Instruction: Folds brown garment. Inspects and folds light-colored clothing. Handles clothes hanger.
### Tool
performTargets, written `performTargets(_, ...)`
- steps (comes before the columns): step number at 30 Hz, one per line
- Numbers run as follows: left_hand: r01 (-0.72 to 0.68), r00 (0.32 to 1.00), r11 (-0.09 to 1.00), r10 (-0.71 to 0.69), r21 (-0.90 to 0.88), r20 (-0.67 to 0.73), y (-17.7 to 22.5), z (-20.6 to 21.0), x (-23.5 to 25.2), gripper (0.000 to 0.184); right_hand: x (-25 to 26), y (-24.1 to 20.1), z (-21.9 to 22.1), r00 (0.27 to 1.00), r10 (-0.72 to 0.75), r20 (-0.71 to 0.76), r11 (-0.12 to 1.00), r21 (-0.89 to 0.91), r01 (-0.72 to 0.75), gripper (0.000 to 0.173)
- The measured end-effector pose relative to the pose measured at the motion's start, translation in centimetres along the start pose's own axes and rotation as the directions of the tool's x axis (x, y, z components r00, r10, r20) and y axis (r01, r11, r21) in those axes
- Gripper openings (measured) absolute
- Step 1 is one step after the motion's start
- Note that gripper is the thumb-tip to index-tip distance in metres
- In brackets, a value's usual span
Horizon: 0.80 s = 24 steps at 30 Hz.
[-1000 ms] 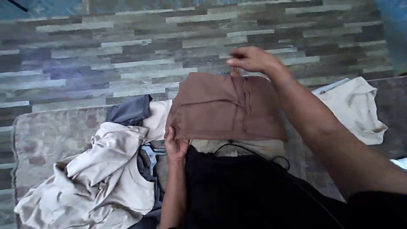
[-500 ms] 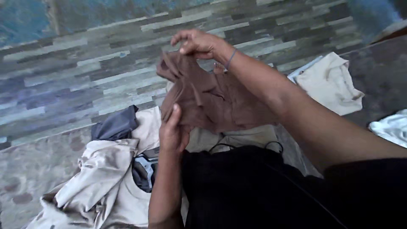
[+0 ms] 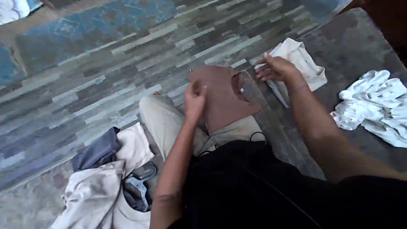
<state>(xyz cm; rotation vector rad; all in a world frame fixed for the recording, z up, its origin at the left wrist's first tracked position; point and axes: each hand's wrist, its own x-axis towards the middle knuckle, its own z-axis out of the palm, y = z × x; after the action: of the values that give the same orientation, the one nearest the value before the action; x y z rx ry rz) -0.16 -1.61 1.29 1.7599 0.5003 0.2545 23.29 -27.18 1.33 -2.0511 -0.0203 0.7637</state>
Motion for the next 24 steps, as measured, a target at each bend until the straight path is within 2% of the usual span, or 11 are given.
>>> performTargets(2,0.269,0.956,0.939,-0.288,-0.214,-0.062,-2.2,-0.3,1.2,0.067,-0.9,2.3,2.4,0.996,0.046,0.078,0.998,0.036,-0.049,0.077)
performTargets(3,0.363,0.918,0.884,-0.393,-0.295,-0.047,-3.0,-0.3,1.5,0.068,-1.0,3.4,3.8,0.991,0.067,0.115,0.996,0.052,-0.073,0.08)
performTargets(5,0.487,0.854,0.78,-0.519,-0.394,0.028,-4.1,-0.2,2.2,0.06,-1.0,4.4,6.4,0.987,0.072,0.144,0.992,0.088,-0.086,0.083)
performTargets(7,0.526,0.835,0.738,-0.543,-0.423,0.092,-4.7,-0.3,3.1,0.055,-2.1,3.9,7.9,0.978,0.072,0.194,0.989,0.116,-0.096,0.084)
performTargets(10,0.468,0.873,0.751,-0.477,-0.466,0.107,-4.6,0.2,4.8,0.033,-2.8,3.4,9.8,0.983,0.03,0.181,0.993,0.111,-0.051,0.068)
performTargets(11,0.455,0.882,0.752,-0.454,-0.477,0.126,-4.3,0.3,5.3,0.03,-2.3,3.4,10.0,0.982,0.041,0.184,0.986,0.15,-0.069,0.062)
performTargets(13,0.44,0.885,0.784,-0.462,-0.438,0.062,-3.3,0.7,5.9,0.031,-1.4,3.3,9.8,0.983,0.039,0.177,0.955,0.283,-0.089,0.053)
performTargets(16,0.362,0.918,0.867,-0.394,-0.342,-0.028,0.0,1.6,5.6,0.036,-1.3,2.7,7.2,0.984,-0.084,0.157,0.93,0.367,0.021,0.046)
performTargets(18,0.316,0.942,0.889,-0.336,-0.33,-0.003,2.7,2.9,4.7,0.031,-2.4,2.2,4.2,0.98,-0.174,0.097,0.932,0.338,0.132,0.042)
performTargets(21,0.304,0.953,0.854,-0.28,-0.423,0.119,7.0,6.6,3.6,0.023,-5.1,1.6,-2.4,0.961,-0.267,-0.075,0.937,0.212,0.277,0.032)
performTargets(24,0.355,0.924,0.791,-0.215,-0.498,0.318,10.5,11.7,3.2,0.03,-8.4,1.5,-10.8,0.923,-0.293,-0.251,0.95,0.038,0.311,0.029)
